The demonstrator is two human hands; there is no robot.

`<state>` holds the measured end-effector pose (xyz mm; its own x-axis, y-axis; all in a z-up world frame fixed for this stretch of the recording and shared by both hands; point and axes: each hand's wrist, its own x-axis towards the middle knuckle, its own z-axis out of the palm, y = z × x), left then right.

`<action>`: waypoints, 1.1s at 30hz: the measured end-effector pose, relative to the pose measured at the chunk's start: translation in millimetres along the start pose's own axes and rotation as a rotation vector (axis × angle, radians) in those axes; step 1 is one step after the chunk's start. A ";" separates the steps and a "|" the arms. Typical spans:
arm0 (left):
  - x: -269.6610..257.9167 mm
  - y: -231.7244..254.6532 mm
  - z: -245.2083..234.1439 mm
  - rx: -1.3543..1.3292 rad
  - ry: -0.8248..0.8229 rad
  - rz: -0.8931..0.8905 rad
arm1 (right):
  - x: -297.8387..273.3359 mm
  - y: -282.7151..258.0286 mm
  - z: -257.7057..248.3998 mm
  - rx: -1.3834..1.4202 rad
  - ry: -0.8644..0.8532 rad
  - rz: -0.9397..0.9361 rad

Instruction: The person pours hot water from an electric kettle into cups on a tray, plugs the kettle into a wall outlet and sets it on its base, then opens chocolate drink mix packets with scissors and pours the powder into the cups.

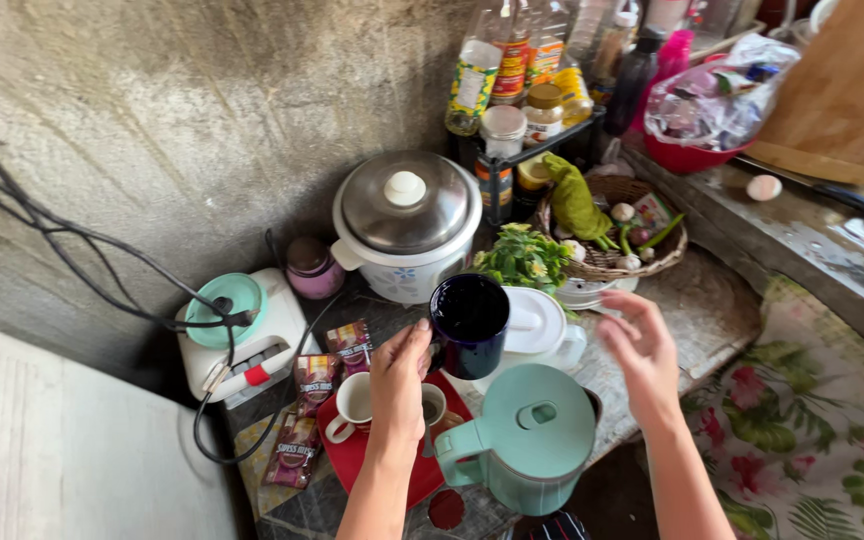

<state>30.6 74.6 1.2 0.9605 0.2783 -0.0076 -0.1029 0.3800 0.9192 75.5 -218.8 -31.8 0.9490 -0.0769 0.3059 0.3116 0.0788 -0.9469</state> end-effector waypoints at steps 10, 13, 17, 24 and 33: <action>-50.9 2.3 66.9 -0.026 -0.189 -0.189 | -61.1 -115.5 57.2 -0.364 -0.136 -0.073; -68.7 -7.0 79.1 0.014 -0.249 -0.223 | -79.0 -114.7 48.5 -0.381 0.010 0.059; -89.1 -4.2 78.2 0.196 -0.480 -0.024 | -100.8 -110.9 27.1 -0.422 0.107 0.030; -88.7 19.2 42.0 1.001 -0.700 0.462 | -123.3 -108.8 -12.1 -0.530 0.131 0.016; -90.3 -3.5 31.1 1.163 -0.688 0.445 | -133.8 -104.8 -41.6 -0.672 -0.015 0.144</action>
<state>-47.7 20.7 10.9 0.8721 -0.4247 0.2431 -0.4802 -0.6475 0.5917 -86.1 -258.2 22.5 0.9808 -0.0972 0.1692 0.0894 -0.5466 -0.8326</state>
